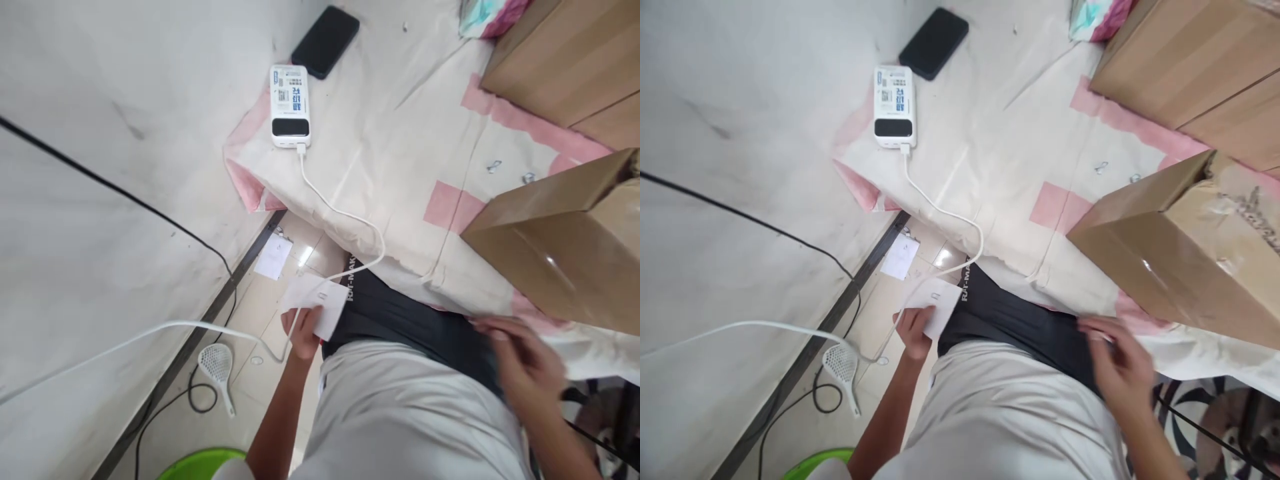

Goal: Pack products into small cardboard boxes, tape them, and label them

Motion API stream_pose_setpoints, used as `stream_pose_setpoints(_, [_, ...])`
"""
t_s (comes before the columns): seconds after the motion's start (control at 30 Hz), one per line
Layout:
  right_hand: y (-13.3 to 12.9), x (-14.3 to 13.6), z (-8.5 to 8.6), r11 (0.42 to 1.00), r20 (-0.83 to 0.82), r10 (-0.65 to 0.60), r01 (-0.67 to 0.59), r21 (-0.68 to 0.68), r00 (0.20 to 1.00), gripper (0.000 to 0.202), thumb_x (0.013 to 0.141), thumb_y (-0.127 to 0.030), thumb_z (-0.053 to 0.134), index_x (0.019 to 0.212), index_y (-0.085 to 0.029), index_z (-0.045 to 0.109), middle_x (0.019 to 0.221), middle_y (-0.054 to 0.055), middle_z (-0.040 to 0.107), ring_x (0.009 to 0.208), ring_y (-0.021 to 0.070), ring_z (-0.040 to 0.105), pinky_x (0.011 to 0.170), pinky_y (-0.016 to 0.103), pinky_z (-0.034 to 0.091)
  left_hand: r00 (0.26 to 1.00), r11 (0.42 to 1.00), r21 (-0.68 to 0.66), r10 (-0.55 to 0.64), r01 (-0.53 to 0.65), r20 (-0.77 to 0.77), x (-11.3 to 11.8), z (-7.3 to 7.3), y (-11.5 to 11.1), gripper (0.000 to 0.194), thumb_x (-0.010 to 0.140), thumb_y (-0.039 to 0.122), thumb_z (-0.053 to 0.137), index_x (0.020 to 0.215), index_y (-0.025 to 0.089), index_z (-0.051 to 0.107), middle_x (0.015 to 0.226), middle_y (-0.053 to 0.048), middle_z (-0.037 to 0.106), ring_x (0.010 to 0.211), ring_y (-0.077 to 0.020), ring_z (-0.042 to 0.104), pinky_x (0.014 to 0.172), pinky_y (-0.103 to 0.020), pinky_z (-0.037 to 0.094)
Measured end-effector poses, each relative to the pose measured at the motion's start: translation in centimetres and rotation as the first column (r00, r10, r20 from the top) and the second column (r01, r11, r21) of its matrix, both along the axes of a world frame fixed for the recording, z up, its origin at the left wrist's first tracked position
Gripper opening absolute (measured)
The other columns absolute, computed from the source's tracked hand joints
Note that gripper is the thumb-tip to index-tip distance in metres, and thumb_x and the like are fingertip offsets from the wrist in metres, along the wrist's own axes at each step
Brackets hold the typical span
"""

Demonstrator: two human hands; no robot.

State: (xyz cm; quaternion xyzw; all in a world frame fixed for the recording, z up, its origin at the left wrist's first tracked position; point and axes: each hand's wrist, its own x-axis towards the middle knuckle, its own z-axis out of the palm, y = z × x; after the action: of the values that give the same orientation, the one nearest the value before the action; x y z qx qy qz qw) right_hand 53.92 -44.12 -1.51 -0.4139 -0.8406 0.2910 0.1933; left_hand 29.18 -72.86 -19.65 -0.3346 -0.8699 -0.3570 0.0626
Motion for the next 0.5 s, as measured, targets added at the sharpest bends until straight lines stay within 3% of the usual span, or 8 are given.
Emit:
stream_pose_setpoints(0.07, [-1.8,-3.6,-0.7,0.942,-0.012,0.259,-0.255,-0.216,0.966,0.018,0.098,-0.036,0.064,0.101,-0.024,0.076,0.1,0.01,0.077,0.094,0.0239,0.072,0.085,0.037,0.057,0.99,0.991,0.091,-0.092,0.101,-0.103,1.1,2.9,2.0,0.027,0.1,0.026,0.054,0.093,0.027,0.08,0.073,-0.006,0.067,0.072,-0.018,0.058,0.075,-0.037,0.037])
stream_pose_setpoints(0.13, [-3.4,-6.5,-0.9,0.809,-0.077,0.388,-0.379,-0.449,0.918,0.028,0.097,-0.043,0.065,0.111,-0.022,0.077,0.103,0.009,0.077,0.088,0.0223,0.072,0.079,0.033,0.059,0.968,0.968,0.16,-0.163,0.195,-0.192,1.6,5.5,4.3,0.022,0.098,0.025,0.059,0.1,0.029,0.08,0.072,-0.004,0.066,0.071,-0.0174,0.057,0.076,-0.037,0.035])
stream_pose_setpoints(0.2, [-4.5,-8.2,-0.9,0.681,-0.175,0.351,-0.379,-0.627,0.92,0.041,0.095,-0.053,0.065,0.117,-0.02,0.076,0.098,0.009,0.078,0.084,0.0223,0.071,0.076,0.033,0.06,0.935,0.934,0.203,-0.239,0.296,-0.262,1.9,7.7,6.5,0.02,0.096,0.026,0.063,0.107,0.031,0.08,0.072,-0.003,0.065,0.072,-0.0172,0.057,0.077,-0.037,0.035])
stream_pose_setpoints(0.27, [-5.1,-8.7,-0.7,0.615,-0.241,0.183,-0.302,-0.729,0.953,0.049,0.092,-0.06,0.067,0.114,-0.018,0.077,0.095,0.009,0.079,0.083,0.0234,0.072,0.078,0.036,0.061,0.89,0.891,0.213,-0.322,0.4,-0.324,2.5,9.5,8.5,0.023,0.096,0.026,0.063,0.113,0.03,0.078,0.074,-0.003,0.065,0.073,-0.0172,0.057,0.077,-0.037,0.034])
stream_pose_setpoints(0.37, [-4.7,-7.3,-0.2,0.624,-0.267,-0.084,-0.158,-0.766,0.96,0.051,0.085,-0.062,0.074,0.107,-0.016,0.078,0.098,0.01,0.08,0.082,0.0245,0.073,0.082,0.04,0.062,0.826,0.839,0.193,-0.413,0.509,-0.384,3.4,11.8,10.4,0.028,0.09,0.023,0.067,0.117,0.028,0.076,0.084,-0.005,0.067,0.078,-0.0182,0.058,0.079,-0.037,0.036])
stream_pose_setpoints(0.5, [-3.1,-3.2,0.7,0.697,-0.278,-0.245,-0.03,-0.716,0.929,0.052,0.081,-0.062,0.078,0.104,-0.016,0.077,0.099,0.011,0.08,0.087,0.0263,0.073,0.081,0.039,0.061,0.79,0.768,0.241,-0.499,0.593,-0.355,3.8,14.3,11.8,0.035,0.088,0.042,0.073,0.116,0.021,0.071,0.096,-0.009,0.065,0.088,-0.0215,0.062,0.086,-0.038,0.043])
